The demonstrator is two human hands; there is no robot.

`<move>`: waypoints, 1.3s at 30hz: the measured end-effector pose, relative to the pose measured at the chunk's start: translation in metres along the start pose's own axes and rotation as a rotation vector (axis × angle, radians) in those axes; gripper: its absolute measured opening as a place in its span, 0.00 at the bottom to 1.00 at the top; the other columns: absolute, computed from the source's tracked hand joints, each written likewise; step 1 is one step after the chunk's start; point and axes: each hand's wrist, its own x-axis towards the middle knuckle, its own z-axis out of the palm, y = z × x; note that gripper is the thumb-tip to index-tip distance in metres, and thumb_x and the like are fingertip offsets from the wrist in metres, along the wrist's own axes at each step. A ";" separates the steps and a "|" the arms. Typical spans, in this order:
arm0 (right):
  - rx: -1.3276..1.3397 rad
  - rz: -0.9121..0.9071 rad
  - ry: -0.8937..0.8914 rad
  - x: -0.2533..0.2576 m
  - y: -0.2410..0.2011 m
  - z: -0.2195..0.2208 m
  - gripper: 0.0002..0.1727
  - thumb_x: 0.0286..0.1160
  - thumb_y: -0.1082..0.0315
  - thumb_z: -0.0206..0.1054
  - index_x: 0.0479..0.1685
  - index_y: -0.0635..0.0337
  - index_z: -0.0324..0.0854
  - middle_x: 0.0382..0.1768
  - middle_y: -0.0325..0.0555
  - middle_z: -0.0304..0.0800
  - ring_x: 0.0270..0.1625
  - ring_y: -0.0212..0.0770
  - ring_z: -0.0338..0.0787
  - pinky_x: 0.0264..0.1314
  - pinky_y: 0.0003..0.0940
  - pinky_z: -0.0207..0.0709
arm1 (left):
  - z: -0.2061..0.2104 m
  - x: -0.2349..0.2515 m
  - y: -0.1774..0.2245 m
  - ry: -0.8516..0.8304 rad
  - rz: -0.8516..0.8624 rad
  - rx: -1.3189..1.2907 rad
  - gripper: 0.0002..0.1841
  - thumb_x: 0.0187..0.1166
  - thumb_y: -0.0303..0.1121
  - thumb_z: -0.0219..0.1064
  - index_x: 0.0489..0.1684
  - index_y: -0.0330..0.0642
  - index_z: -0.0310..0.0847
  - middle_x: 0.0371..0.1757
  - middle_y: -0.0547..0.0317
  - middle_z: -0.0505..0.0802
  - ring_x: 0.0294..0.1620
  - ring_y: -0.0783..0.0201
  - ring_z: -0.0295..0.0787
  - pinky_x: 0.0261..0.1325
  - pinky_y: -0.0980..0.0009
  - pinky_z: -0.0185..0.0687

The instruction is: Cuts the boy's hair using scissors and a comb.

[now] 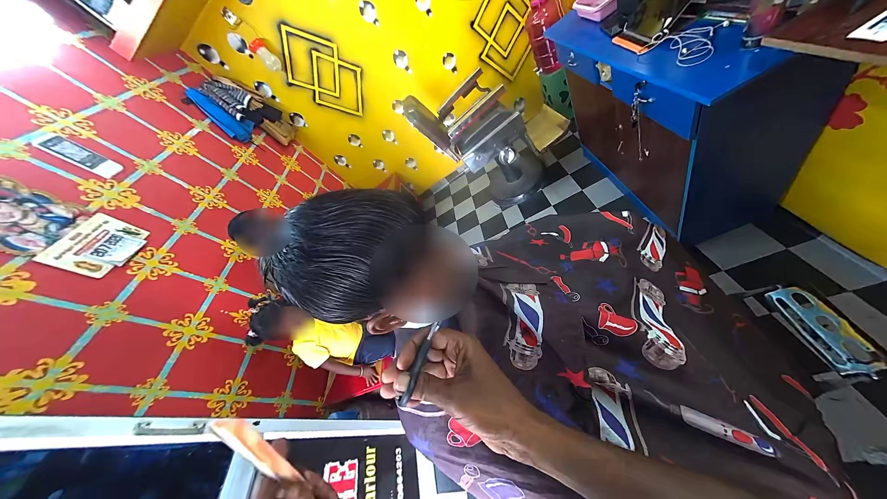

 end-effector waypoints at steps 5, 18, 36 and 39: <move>-0.098 0.043 -0.052 -0.014 0.010 -0.007 0.08 0.76 0.76 0.71 0.50 0.66 0.82 0.47 0.48 0.93 0.50 0.39 0.94 0.55 0.34 0.90 | 0.024 0.088 0.042 0.154 0.553 0.310 0.11 0.80 0.21 0.66 0.53 0.19 0.81 0.50 0.53 0.91 0.50 0.76 0.87 0.59 0.77 0.84; -0.240 0.068 -0.009 -0.030 0.009 -0.041 0.07 0.76 0.73 0.71 0.49 0.64 0.84 0.45 0.45 0.92 0.49 0.38 0.93 0.57 0.34 0.89 | 0.073 0.086 -0.003 -0.187 0.509 0.420 0.09 0.74 0.27 0.75 0.47 0.37 0.94 0.49 0.52 0.91 0.53 0.68 0.89 0.59 0.73 0.86; -0.331 0.048 -0.020 -0.037 0.017 -0.053 0.08 0.75 0.73 0.73 0.48 0.64 0.83 0.45 0.43 0.92 0.47 0.34 0.93 0.53 0.30 0.88 | 0.078 0.089 -0.006 -0.066 0.609 0.471 0.07 0.73 0.27 0.75 0.45 0.37 0.95 0.47 0.50 0.92 0.51 0.61 0.87 0.58 0.64 0.80; -0.331 0.051 -0.010 -0.038 0.018 -0.056 0.08 0.75 0.72 0.73 0.48 0.63 0.84 0.44 0.43 0.92 0.46 0.35 0.93 0.52 0.31 0.89 | 0.077 0.083 -0.016 -0.141 0.636 0.480 0.07 0.72 0.28 0.75 0.44 0.40 0.96 0.47 0.52 0.92 0.51 0.61 0.87 0.58 0.64 0.80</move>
